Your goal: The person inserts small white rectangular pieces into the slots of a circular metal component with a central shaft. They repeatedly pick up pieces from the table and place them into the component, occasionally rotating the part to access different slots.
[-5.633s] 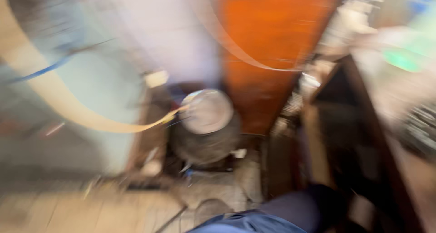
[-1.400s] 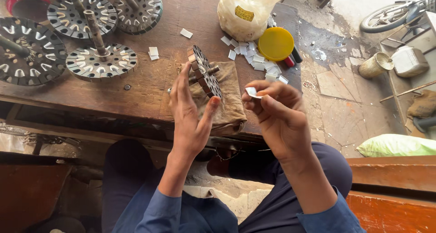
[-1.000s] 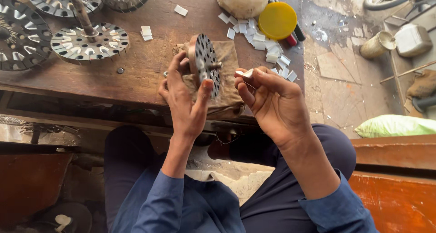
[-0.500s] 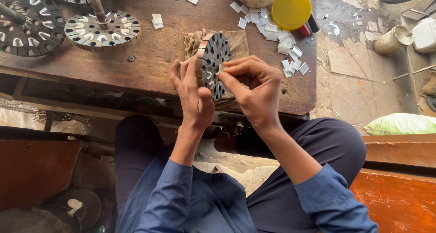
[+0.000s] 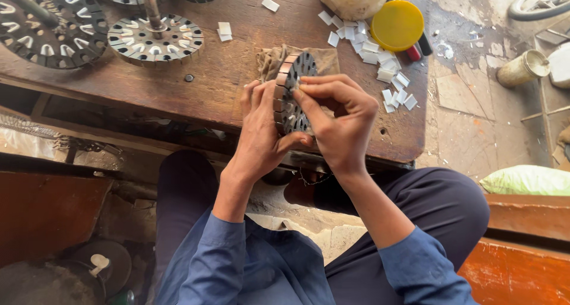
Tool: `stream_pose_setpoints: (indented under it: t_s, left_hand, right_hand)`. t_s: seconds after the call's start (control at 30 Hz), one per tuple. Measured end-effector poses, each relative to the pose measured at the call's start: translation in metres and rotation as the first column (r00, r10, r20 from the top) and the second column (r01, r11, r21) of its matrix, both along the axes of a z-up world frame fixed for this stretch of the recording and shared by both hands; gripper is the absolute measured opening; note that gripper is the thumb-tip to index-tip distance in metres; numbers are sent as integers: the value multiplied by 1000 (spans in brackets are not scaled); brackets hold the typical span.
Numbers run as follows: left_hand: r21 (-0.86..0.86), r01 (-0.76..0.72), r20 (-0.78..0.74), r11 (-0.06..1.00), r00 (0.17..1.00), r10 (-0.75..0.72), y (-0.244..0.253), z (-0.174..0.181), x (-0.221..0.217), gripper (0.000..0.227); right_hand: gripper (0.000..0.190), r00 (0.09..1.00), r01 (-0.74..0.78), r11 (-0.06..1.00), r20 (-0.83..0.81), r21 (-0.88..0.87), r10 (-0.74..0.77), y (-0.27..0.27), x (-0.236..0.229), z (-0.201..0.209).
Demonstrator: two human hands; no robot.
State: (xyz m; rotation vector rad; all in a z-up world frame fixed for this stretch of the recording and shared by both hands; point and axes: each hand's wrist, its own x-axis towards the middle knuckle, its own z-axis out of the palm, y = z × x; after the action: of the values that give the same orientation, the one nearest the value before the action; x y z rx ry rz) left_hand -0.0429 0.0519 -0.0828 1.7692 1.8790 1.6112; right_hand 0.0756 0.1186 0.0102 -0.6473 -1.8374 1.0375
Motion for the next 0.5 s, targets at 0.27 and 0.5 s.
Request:
stream_pose_setpoints:
  t_s: [0.27,0.5]
  left_hand:
    - [11,15,-8,1000,1000,-14,-1,-3,-2,106]
    - [50,32,-35,998,999,-30,-1,-4,-1,109]
  right_hand:
    - [10,998,-54,999,34,0,54,-6,5,-3]
    - [12,978,-151,978,165,143,127,4,9,9]
